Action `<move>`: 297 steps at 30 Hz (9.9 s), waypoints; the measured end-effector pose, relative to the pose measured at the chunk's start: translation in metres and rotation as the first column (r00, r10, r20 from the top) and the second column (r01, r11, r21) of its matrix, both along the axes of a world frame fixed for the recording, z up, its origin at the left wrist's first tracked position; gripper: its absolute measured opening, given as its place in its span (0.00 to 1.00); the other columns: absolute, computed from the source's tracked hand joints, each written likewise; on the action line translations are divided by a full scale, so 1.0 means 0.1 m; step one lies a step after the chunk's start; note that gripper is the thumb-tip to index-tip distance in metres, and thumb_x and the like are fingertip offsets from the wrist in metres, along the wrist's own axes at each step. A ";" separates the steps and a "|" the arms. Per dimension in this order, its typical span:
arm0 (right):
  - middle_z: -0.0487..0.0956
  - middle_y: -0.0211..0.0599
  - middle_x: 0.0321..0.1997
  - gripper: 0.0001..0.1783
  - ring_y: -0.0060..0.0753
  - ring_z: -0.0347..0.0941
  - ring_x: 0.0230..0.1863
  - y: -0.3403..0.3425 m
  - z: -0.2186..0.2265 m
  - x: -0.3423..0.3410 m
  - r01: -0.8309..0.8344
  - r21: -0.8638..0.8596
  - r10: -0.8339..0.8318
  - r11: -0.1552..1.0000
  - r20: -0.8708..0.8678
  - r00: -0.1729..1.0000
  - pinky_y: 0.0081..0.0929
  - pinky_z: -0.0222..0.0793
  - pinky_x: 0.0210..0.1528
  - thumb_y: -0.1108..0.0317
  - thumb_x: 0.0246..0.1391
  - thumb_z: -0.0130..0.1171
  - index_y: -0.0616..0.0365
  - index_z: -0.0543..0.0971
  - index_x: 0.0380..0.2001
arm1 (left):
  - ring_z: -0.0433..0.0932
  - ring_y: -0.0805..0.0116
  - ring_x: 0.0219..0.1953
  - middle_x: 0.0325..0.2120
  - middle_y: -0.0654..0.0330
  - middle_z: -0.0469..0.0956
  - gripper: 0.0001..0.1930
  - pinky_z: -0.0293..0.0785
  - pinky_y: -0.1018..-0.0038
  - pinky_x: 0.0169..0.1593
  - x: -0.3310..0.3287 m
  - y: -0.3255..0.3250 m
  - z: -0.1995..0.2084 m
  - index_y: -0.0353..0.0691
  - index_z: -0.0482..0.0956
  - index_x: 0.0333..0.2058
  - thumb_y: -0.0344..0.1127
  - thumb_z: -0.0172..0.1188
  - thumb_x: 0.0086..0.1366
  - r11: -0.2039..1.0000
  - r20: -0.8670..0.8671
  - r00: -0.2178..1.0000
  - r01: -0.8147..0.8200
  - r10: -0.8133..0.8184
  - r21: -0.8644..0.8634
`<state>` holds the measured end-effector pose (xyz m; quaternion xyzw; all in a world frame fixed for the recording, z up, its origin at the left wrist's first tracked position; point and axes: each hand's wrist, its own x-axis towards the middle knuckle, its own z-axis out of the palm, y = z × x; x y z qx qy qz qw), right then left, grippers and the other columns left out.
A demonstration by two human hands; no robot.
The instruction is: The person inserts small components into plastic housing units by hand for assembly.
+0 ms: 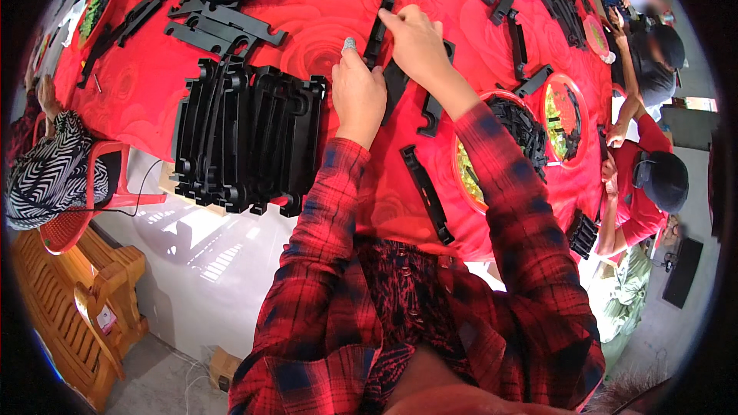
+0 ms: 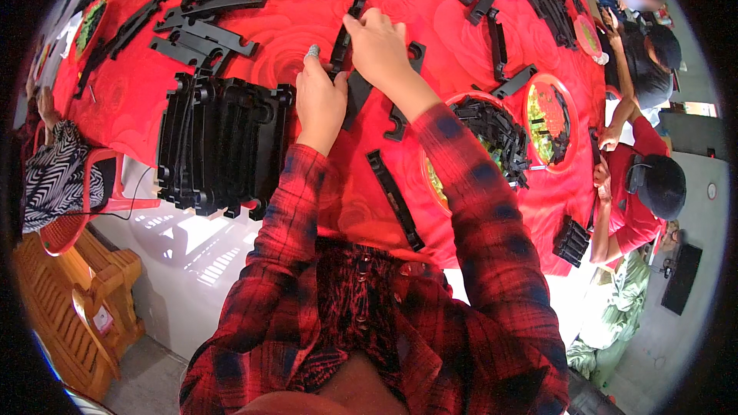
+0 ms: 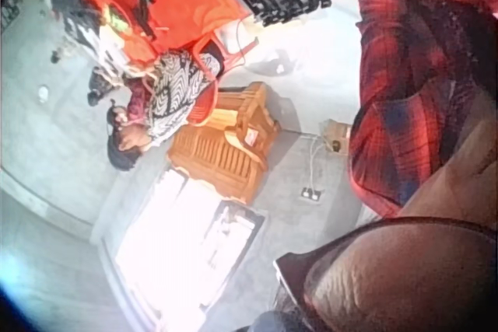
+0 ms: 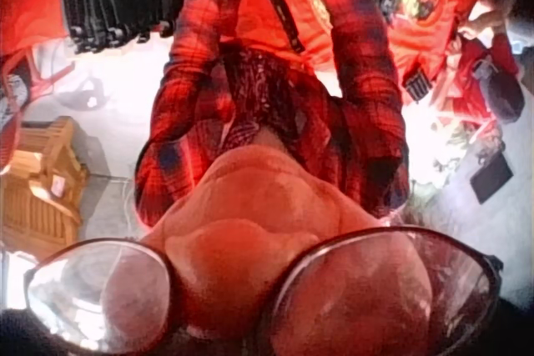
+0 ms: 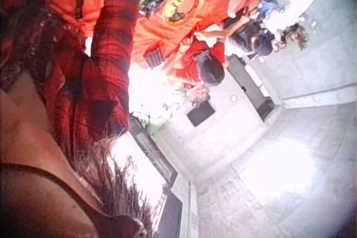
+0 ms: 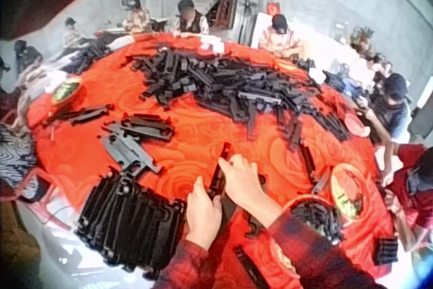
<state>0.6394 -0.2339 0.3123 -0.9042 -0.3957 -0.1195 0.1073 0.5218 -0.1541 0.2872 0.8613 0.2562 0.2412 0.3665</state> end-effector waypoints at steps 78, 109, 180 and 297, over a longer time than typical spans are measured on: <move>0.74 0.32 0.39 0.21 0.38 0.68 0.42 -1.80 0.18 -3.65 0.060 0.538 0.011 0.841 -0.127 0.992 0.40 0.54 0.48 0.61 0.44 0.68 0.54 0.77 0.42 | 0.77 0.55 0.50 0.47 0.50 0.77 0.27 0.77 0.62 0.54 -2.30 -0.88 -0.34 0.33 0.68 0.57 0.53 0.44 0.75 -0.678 0.595 0.801 0.397 -0.075 -0.619; 0.64 0.41 0.71 0.18 0.53 0.56 0.67 -1.44 0.10 -3.44 0.027 0.433 0.040 0.901 -0.145 0.989 0.49 0.47 0.63 0.65 0.52 0.62 0.55 0.83 0.47 | 0.76 0.69 0.45 0.49 0.65 0.76 0.19 0.75 0.69 0.52 -2.41 -0.89 -0.20 0.45 0.69 0.60 0.46 0.47 0.76 -0.444 0.497 0.868 0.446 0.003 -0.777; 0.80 0.27 0.32 0.09 0.17 0.74 0.29 -2.12 0.39 -2.50 0.449 0.670 0.361 0.591 -0.718 0.595 0.15 0.70 0.34 0.68 0.63 0.60 0.61 0.82 0.42 | 0.77 0.71 0.35 0.49 0.49 0.78 0.21 0.73 0.75 0.40 -2.36 -0.86 0.07 0.35 0.69 0.59 0.43 0.45 0.75 -0.421 0.453 0.824 0.298 -0.340 -0.857; 0.80 0.31 0.33 0.11 0.18 0.72 0.28 -1.64 0.38 -2.87 0.730 0.563 0.478 0.388 -0.800 0.363 0.17 0.70 0.32 0.69 0.57 0.65 0.66 0.81 0.38 | 0.81 0.62 0.42 0.49 0.51 0.79 0.20 0.79 0.71 0.43 -2.36 -0.89 0.05 0.35 0.70 0.57 0.43 0.41 0.78 -0.419 0.392 0.857 0.238 -0.335 -0.876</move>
